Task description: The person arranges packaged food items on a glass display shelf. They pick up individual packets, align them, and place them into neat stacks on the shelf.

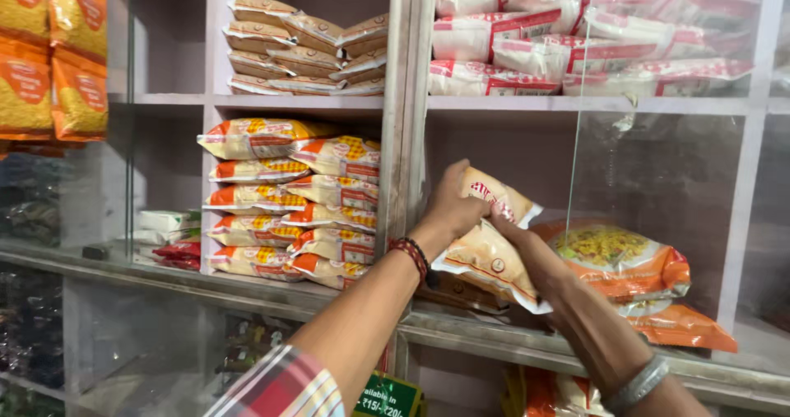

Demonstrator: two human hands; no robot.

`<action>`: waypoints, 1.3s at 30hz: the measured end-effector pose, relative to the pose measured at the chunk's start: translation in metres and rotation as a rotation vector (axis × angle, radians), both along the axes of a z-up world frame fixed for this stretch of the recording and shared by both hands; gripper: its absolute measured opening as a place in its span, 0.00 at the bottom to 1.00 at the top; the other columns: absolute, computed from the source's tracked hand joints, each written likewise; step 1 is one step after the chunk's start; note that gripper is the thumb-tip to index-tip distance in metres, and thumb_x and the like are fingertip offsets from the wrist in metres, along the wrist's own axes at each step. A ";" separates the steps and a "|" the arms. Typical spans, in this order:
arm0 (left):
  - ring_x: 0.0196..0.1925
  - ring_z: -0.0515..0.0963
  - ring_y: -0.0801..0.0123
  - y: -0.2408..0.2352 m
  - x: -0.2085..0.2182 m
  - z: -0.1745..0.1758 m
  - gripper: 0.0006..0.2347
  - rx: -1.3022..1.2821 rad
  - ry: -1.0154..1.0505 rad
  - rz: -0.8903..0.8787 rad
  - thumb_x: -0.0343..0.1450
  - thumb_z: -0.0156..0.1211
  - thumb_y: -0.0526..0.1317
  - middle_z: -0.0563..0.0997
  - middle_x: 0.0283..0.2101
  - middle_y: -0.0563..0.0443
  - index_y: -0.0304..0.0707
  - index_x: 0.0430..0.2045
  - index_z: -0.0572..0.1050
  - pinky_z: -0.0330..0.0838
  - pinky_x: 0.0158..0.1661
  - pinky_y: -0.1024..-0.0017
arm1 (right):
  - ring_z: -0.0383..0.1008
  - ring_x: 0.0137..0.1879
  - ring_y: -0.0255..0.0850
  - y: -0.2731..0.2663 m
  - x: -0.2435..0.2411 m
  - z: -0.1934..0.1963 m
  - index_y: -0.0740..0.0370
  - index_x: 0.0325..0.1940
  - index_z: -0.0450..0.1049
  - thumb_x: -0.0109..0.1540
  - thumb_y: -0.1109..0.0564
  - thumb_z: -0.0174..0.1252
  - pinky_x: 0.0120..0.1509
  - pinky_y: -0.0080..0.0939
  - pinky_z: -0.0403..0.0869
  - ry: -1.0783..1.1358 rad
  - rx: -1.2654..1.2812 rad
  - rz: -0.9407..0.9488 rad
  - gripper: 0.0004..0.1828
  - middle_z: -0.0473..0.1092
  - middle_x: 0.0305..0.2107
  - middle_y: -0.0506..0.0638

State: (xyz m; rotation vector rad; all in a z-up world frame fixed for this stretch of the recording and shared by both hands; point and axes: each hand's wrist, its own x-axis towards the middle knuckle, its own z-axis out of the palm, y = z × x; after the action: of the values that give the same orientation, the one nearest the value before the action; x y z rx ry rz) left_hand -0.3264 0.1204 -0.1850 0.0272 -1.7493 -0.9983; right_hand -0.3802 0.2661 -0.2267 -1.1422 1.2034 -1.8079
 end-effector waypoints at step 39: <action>0.77 0.56 0.57 -0.004 0.004 -0.036 0.45 -0.645 -1.085 0.549 0.56 0.57 0.71 0.66 0.72 0.42 0.45 0.67 0.68 0.49 0.74 0.69 | 0.66 0.72 0.58 -0.133 -0.082 0.013 0.52 0.67 0.73 0.68 0.25 0.32 0.78 0.54 0.62 0.936 0.587 -0.701 0.41 0.70 0.64 0.60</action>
State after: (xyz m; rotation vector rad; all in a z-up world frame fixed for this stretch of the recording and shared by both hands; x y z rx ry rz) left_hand -0.3222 0.1161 -0.2206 0.7029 -2.7404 0.1033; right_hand -0.4624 0.1334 -0.2141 -1.3123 2.7256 -1.1082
